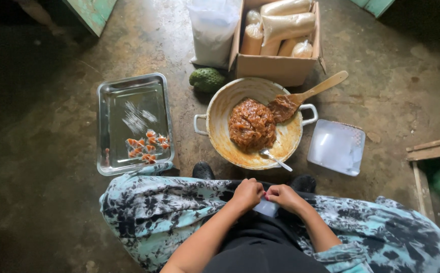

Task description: Preparing food by scooping filling from a bowl and placing it onto small wrappers on a tray, then folding or adjusting them.

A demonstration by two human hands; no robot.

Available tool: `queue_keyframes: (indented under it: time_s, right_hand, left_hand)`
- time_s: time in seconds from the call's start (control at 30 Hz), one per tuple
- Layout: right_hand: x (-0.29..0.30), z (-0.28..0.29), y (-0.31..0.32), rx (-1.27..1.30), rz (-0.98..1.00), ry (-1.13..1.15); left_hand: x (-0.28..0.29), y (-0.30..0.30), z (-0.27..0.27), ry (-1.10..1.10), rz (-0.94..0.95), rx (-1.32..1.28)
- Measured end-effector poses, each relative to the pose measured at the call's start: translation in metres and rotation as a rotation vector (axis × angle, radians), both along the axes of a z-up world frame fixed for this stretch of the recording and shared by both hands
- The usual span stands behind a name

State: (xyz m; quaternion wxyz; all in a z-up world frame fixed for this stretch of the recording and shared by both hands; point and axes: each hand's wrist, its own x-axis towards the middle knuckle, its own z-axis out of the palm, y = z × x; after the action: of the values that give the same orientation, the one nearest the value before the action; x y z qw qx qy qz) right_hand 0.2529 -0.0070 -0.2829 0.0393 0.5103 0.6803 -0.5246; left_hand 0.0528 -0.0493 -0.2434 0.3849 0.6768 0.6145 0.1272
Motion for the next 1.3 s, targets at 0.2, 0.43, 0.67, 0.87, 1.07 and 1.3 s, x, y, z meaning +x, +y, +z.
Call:
queue_keyframes:
  time_s: [0.2,0.43,0.67,0.87,1.07,1.3]
  right_hand:
    - [0.003,-0.032,-0.007,0.024,0.031,-0.155]
    - [-0.005,0.012,-0.022,0.328,0.225,-0.458]
    - [0.013,0.022,0.014,0.709,0.048,-0.281]
    - [0.022,-0.008,0.069,0.537,-0.178,-0.333]
    - [-0.016,-0.015,0.100,0.506,-0.103,-0.366]
    - [-0.058,0.001,0.113,0.539,0.204,-0.570]
  left_hand:
    - [-0.004,-0.001,0.001,0.158,0.044,-0.087]
    - [-0.027,0.016,0.030,-0.086,0.268,-0.144]
    - [-0.067,0.017,0.125,-0.552,0.642,0.132]
    - [-0.109,0.002,0.211,-0.919,0.821,0.222]
    - [-0.125,-0.009,0.203,-1.046,0.936,0.235]
    - [-0.112,0.003,0.194,-1.123,1.043,0.223]
